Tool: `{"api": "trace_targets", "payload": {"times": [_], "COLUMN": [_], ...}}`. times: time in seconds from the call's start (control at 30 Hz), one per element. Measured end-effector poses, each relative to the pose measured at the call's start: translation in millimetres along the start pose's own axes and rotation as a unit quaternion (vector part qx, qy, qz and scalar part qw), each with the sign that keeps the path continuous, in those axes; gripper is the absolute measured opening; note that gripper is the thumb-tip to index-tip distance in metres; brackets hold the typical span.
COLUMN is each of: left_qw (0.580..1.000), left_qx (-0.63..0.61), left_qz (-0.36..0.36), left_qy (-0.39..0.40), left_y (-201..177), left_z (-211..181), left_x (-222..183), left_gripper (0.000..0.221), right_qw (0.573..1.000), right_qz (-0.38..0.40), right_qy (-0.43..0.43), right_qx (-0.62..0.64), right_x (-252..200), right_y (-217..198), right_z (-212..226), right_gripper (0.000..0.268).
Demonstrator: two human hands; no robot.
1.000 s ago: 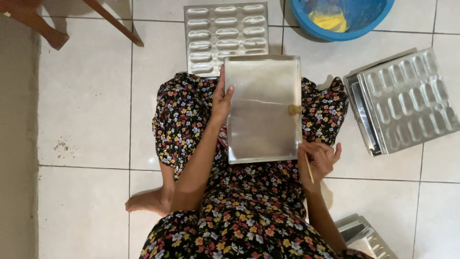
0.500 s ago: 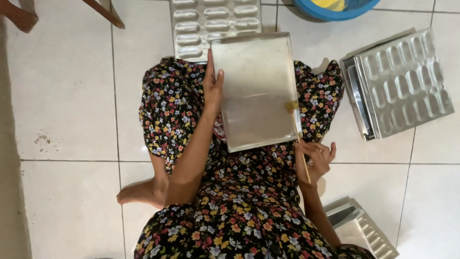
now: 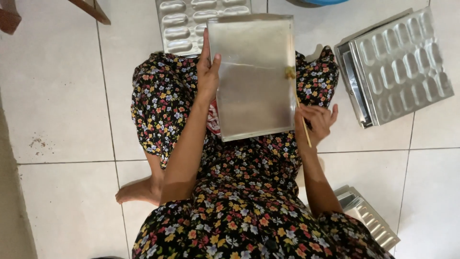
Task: Wiping a baking tray with a cloth and then applying grease to the surface using a brush.
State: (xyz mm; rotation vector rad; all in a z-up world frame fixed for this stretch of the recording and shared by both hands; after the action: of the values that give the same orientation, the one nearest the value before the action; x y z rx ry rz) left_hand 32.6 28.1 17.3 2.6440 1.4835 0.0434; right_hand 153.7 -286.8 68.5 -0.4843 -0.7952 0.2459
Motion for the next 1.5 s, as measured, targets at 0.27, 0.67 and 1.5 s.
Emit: {"api": "trace_targets", "payload": {"times": [0.27,0.67,1.5], "left_qw": [0.999,0.994,0.991], "left_qx": [0.001,-0.089,-0.105], "left_qz": [-0.022,-0.007,-0.022], "left_qy": [0.034,0.058,0.078], "left_y": [-8,-9,0], "left_z": [28,43,42], "left_x": [2,-23,-26], "left_gripper": [0.069,0.058,0.051], "right_qw": [0.998,0.935,0.972], "right_qz": [0.059,0.262,0.233], "right_qy": [-0.014,0.149,-0.02], "right_qx": [0.013,0.188,0.0], "right_x": [-63,18,62], "right_y": [-48,-20,69], "right_z": [21,58,90], "right_gripper": [0.014,0.027,0.034]}}
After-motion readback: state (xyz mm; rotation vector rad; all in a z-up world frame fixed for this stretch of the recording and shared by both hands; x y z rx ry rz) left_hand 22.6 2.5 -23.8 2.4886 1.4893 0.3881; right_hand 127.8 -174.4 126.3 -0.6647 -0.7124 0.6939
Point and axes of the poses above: each hand's wrist, its own x-axis towards the middle knuckle, its own y-axis out of the palm, z = x × y, the point moved 4 cm from there along x, towards the middle knuckle, and after that the axes turned 6 degrees about -z, right-handed, at the moved point
